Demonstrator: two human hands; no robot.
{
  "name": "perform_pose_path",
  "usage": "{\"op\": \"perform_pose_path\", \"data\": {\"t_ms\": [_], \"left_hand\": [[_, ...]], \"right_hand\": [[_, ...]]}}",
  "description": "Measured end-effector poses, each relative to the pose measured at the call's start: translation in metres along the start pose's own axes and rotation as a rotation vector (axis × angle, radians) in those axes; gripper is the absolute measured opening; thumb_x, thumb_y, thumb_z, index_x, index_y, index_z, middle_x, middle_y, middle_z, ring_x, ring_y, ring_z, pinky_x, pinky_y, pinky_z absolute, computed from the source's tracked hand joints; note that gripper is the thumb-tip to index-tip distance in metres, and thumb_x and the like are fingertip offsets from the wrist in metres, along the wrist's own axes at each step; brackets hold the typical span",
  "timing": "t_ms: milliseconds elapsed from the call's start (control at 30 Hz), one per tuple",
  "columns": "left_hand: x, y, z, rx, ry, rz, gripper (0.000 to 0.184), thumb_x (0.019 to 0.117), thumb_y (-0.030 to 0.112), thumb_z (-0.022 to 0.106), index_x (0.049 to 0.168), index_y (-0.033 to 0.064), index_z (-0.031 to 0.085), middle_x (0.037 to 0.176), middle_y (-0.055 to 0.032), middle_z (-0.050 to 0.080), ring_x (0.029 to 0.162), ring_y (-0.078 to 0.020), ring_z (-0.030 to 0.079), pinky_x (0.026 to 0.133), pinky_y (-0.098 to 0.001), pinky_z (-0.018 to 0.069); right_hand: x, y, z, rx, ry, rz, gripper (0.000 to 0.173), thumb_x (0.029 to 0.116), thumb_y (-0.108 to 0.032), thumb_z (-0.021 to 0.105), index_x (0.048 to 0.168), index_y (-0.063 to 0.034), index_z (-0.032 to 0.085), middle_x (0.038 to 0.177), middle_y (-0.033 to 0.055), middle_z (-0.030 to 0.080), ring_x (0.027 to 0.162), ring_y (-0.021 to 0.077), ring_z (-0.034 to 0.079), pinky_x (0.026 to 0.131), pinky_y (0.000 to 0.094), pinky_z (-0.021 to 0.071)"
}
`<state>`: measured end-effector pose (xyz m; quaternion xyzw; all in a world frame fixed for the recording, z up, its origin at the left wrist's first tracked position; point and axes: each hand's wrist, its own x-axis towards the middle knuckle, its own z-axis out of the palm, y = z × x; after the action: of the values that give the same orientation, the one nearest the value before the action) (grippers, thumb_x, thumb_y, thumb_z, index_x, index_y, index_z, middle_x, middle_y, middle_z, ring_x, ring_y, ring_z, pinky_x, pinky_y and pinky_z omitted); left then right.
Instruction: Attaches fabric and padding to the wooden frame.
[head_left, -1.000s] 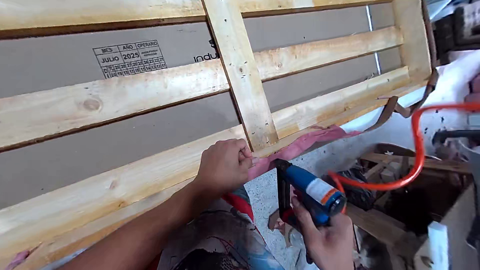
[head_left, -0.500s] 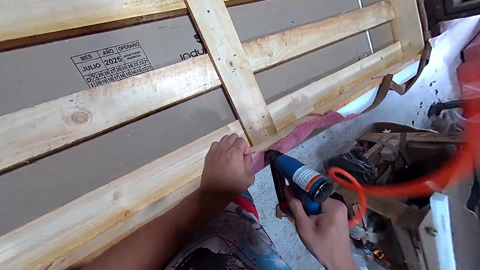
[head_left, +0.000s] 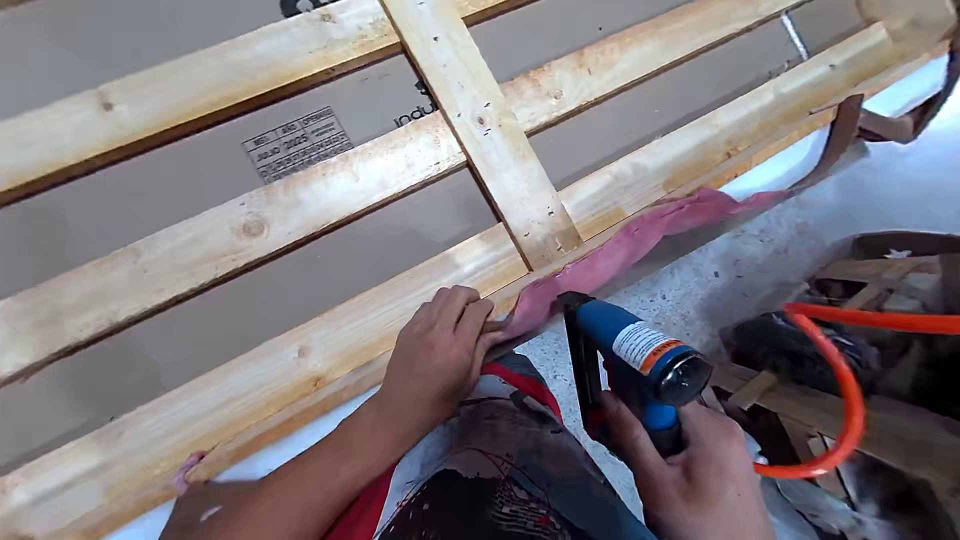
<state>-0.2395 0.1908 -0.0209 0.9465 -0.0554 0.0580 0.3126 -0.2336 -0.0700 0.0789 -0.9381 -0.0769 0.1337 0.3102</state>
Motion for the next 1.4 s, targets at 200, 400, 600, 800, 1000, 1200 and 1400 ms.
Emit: {"op": "perform_pose_path", "data": {"t_ms": [200,400,600,800,1000,1200,1400], "left_hand": [[0.003,0.009,0.017,0.122,0.192,0.048,0.016,0.0973,0.013,0.061,0.085,0.0041,0.067,0.082,-0.0087,0.058,0.072,-0.0236,0.062,0.054,-0.0354,0.0515],[0.018,0.009,0.015,0.063,0.127,-0.262,0.006,0.0928,0.009,0.065,0.090,0.0058,0.070,0.084,-0.0078,0.065,0.075,-0.0231,0.067,0.062,-0.0399,0.0569],[0.035,0.003,0.001,0.020,-0.172,-0.379,0.009,0.0960,0.017,0.068,0.092,0.0087,0.069,0.092,-0.0062,0.066,0.090,-0.0232,0.067,0.073,-0.0428,0.0582],[0.046,-0.010,-0.009,-0.076,-0.420,-0.377,0.017,0.0908,0.020,0.074,0.094,0.0060,0.066,0.092,-0.0084,0.064,0.090,-0.0243,0.067,0.079,-0.0424,0.0584],[0.046,-0.021,-0.017,-0.188,-0.484,-0.353,0.013,0.0959,0.021,0.068,0.097,0.0080,0.065,0.095,-0.0072,0.064,0.091,-0.0230,0.066,0.079,-0.0433,0.0581],[0.043,-0.042,-0.024,-0.284,-0.465,-0.363,0.016,0.1002,0.026,0.066,0.093,0.0119,0.070,0.087,-0.0015,0.065,0.081,-0.0159,0.066,0.074,-0.0391,0.0577],[-0.018,-0.047,-0.082,-0.140,-0.069,-0.299,0.024,0.1015,0.038,0.062,0.107,0.0168,0.073,0.099,0.0037,0.068,0.087,-0.0079,0.067,0.077,-0.0325,0.0603]], "right_hand": [[0.009,0.021,0.009,-0.002,0.010,-0.194,0.034,0.0979,-0.047,0.062,0.096,-0.0143,0.071,0.070,-0.0093,0.067,0.059,-0.0035,0.062,0.049,0.0206,0.0520],[0.019,0.012,0.032,-0.125,0.088,-0.239,0.028,0.0912,-0.042,0.064,0.087,-0.0150,0.071,0.064,-0.0090,0.065,0.054,-0.0034,0.059,0.045,0.0211,0.0478],[0.020,-0.005,0.038,-0.165,0.131,-0.129,0.028,0.0923,-0.042,0.063,0.082,-0.0165,0.070,0.061,-0.0097,0.062,0.052,-0.0015,0.058,0.043,0.0234,0.0462],[0.016,-0.021,0.044,-0.222,0.133,-0.088,0.028,0.0922,-0.041,0.062,0.080,-0.0167,0.069,0.060,-0.0099,0.060,0.051,-0.0021,0.056,0.044,0.0229,0.0452],[0.003,-0.043,0.054,-0.187,0.099,-0.039,0.025,0.0923,-0.040,0.064,0.084,-0.0162,0.069,0.064,-0.0097,0.063,0.054,-0.0040,0.058,0.045,0.0206,0.0473],[-0.007,-0.065,0.064,-0.127,0.023,-0.046,0.025,0.0937,-0.038,0.067,0.088,-0.0139,0.070,0.069,-0.0060,0.067,0.060,-0.0011,0.063,0.051,0.0224,0.0514],[0.003,-0.064,0.045,-0.244,0.102,-0.134,0.032,0.0950,-0.042,0.063,0.093,-0.0122,0.072,0.065,-0.0044,0.065,0.054,0.0046,0.061,0.045,0.0294,0.0501]]}}
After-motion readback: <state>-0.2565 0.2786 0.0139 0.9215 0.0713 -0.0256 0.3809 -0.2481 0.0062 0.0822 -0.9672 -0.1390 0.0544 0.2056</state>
